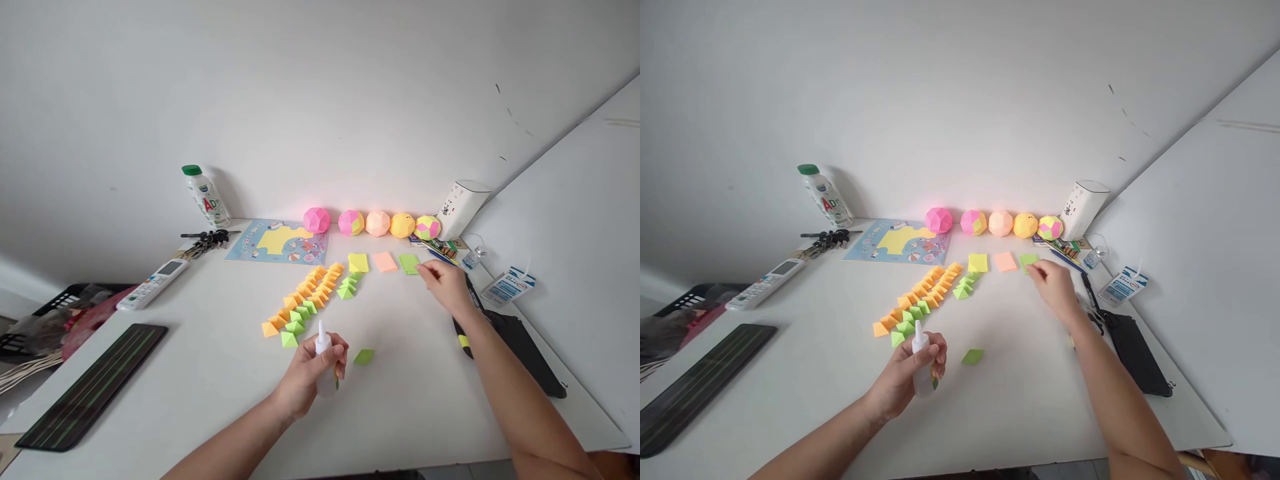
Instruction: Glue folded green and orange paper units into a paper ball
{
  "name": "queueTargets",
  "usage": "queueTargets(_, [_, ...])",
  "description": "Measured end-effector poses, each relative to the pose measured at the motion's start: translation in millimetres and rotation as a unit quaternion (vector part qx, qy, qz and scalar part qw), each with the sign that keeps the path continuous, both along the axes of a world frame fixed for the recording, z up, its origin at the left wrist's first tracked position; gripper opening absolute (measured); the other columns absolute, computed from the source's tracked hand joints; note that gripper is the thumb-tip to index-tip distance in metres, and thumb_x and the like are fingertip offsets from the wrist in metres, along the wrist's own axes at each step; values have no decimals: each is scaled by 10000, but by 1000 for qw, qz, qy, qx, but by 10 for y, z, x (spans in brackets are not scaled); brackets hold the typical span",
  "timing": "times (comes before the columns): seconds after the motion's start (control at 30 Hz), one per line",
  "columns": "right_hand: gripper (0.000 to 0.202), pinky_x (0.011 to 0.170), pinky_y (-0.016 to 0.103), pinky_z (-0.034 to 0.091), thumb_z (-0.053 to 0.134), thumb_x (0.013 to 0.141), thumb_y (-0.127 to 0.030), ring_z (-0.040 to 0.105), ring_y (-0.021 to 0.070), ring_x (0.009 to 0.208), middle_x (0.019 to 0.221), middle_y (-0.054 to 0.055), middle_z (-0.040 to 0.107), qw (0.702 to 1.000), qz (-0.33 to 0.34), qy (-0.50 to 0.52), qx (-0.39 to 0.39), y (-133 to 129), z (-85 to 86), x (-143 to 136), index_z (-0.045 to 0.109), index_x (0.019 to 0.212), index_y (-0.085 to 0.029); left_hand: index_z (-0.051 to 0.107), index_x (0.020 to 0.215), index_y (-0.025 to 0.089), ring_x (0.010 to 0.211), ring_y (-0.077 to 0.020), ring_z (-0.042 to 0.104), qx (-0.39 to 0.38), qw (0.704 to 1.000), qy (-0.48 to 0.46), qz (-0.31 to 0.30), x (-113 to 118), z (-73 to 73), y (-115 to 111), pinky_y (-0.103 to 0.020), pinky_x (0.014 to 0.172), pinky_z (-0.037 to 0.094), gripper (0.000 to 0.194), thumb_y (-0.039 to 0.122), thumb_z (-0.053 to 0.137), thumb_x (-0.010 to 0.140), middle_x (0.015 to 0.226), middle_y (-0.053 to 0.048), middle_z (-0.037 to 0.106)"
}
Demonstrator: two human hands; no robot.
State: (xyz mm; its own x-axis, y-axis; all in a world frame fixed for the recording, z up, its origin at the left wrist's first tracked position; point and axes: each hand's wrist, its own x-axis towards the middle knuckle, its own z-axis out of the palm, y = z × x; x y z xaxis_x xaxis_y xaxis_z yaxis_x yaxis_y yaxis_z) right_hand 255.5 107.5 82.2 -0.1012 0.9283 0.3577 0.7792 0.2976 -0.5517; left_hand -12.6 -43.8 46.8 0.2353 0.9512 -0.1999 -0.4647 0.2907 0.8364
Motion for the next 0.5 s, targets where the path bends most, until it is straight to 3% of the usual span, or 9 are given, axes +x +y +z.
queueTargets(0.13, [224, 493, 270, 426, 537, 787, -277, 526, 144, 435, 535, 26, 602, 995, -43, -18, -86, 351, -200, 519, 678, 831, -109, 606, 667, 140, 529, -87, 499, -15, 1000, -5, -11, 15, -3, -4, -244, 566, 372, 222, 340, 683, 727, 643, 7, 534])
queueTargets(0.23, [178, 509, 268, 437, 565, 724, -219, 532, 144, 436, 522, 6, 617, 989, -67, -44, -124, 468, -265, 703, 712, 788, -139, 614, 698, 142, 531, -88, 499, -15, 1000, 1, -23, 17, -5, -1, -244, 573, 378, 209, 334, 695, 716, 631, 11, 535])
queueTargets(0.37, [134, 559, 255, 439, 579, 665, -174, 573, 153, 522, 571, 2, 653, 984, -97, -67, -135, 501, -197, 792, 711, 687, -178, 617, 716, 147, 537, -86, 502, -18, 999, 8, -27, 7, 0, 7, -243, 581, 379, 203, 332, 697, 717, 635, 14, 537])
queueTargets(0.5, [130, 548, 262, 420, 578, 687, -241, 566, 166, 528, 543, 17, 631, 983, -138, -72, -101, 447, -83, 799, 668, 636, -162, 615, 706, 145, 534, -87, 498, -18, 999, 5, -33, 3, 6, -6, -247, 583, 382, 206, 331, 704, 710, 629, 15, 533])
